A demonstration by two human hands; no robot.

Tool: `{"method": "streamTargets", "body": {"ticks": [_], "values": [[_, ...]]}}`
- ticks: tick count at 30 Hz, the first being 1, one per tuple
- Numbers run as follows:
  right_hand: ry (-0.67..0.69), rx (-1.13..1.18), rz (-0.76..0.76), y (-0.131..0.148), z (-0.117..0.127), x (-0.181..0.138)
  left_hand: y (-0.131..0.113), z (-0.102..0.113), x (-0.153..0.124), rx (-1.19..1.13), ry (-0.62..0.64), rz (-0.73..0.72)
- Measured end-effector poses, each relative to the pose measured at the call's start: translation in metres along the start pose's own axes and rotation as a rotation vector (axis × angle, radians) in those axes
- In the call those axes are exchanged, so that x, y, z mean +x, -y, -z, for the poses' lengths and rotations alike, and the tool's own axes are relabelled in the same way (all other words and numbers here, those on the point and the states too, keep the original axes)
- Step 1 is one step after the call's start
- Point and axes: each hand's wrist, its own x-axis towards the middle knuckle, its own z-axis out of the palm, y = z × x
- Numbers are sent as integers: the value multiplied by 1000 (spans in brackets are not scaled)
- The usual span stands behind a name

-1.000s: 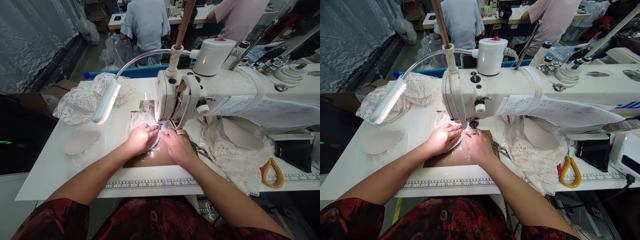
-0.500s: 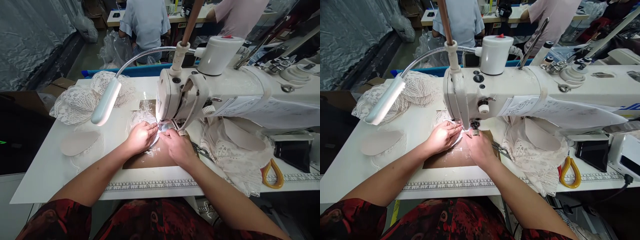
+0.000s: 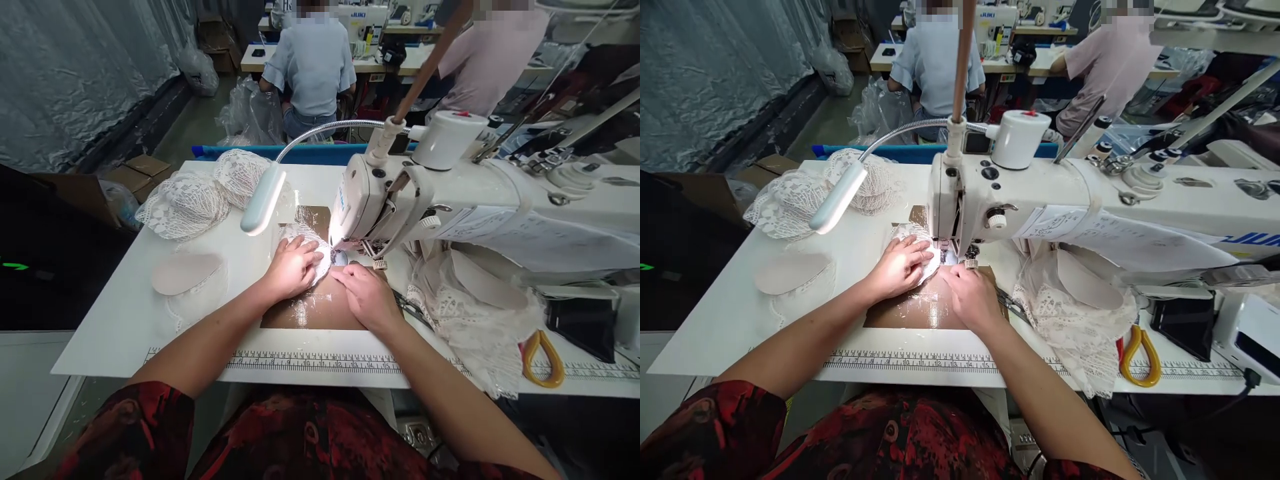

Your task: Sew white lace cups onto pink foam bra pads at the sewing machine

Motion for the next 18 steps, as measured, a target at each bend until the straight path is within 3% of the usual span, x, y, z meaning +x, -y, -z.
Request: {"method": "streamTargets", "body": {"ticks": [5,8,12,15,18], "values": [[-102,274,29,-6,1,-7,-8,16,-27,-444,259,-318],[-127,326,18,-7,2,-9,-19,24,-43,-609,214,-364],[-159,345,47,-8,-1,-8,-26,22,-46,-473,2,-204],[-191,316,75,-10,-3,-7,-29,13,-40,-285,45,-211],[-135,185,108,-10,-4,-7,-32,6,-33,-157,90,-291]]}}
